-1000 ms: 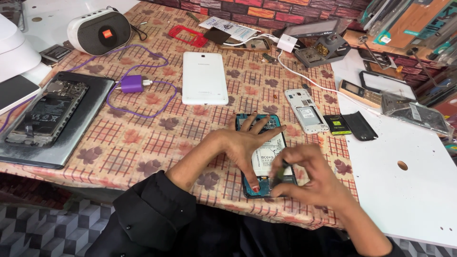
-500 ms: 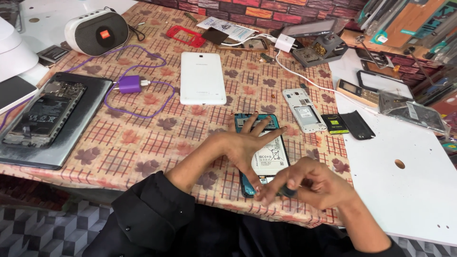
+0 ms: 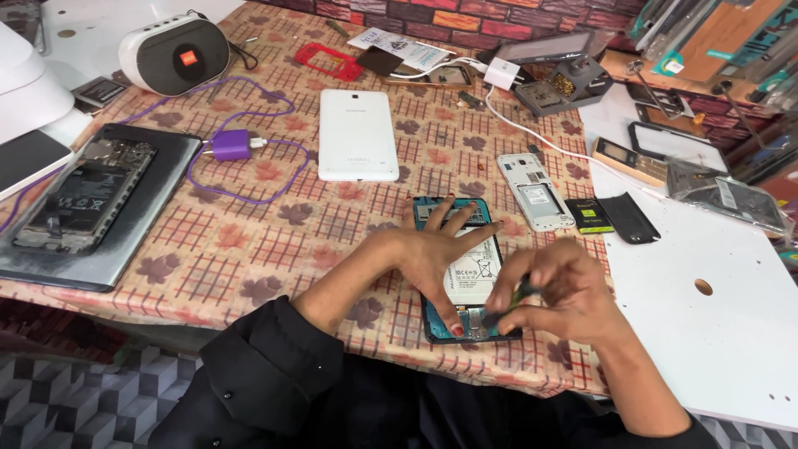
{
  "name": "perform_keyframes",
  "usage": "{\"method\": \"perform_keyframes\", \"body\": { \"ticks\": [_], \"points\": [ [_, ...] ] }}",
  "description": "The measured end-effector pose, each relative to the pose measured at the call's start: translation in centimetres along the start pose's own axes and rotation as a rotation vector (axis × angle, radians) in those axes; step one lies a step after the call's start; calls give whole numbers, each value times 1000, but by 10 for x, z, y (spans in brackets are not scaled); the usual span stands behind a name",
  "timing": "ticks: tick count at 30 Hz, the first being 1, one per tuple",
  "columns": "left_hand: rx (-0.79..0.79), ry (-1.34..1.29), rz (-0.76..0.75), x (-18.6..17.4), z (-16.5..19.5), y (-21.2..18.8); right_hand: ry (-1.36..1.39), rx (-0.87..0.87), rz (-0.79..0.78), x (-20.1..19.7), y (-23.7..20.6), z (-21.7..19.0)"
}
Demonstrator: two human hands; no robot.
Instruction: The person uses a screwdriver to repeatedly loosen and tighten screws on a disassembled smartphone. The hands manipulate the screwdriver and the phone's internal components on a cluttered workbench.
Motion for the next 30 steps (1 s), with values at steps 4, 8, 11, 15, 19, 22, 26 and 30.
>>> {"method": "perform_keyframes", "body": {
  "ticks": [4, 8, 11, 15, 19, 22, 26, 30],
  "points": [
    [4, 17, -12, -1, 2, -2, -28, 34, 16, -2, -4, 13],
    [-12, 26, 7, -2, 4, -3, 163, 71, -210, 4, -8, 15],
    [-10, 35, 11, -2, 4, -4, -3, 103, 32, 0, 0, 18],
    [-17, 12, 4, -2, 4, -2, -60, 40, -26, 3, 9, 9],
    [-4, 20, 26, 0, 3, 2, 152, -8, -316, 7, 0, -6],
    [2, 17, 4, 0, 0, 2, 36, 47, -108, 3, -2, 3],
    [12, -4, 17, 1, 0, 1, -157, 51, -30, -1, -1, 9],
    [-18, 20, -8, 0, 2, 2, 50, 171, -173, 6, -4, 6]
  ]
}}
Point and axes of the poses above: each hand's wrist, its own y-axis towards the middle knuckle, its own x-axis out of the palm, z = x × y, the point moved 4 cm from there along y, towards the middle knuckle, and after that the axes turned 11 degrees about -y, right-handed, at the moved point
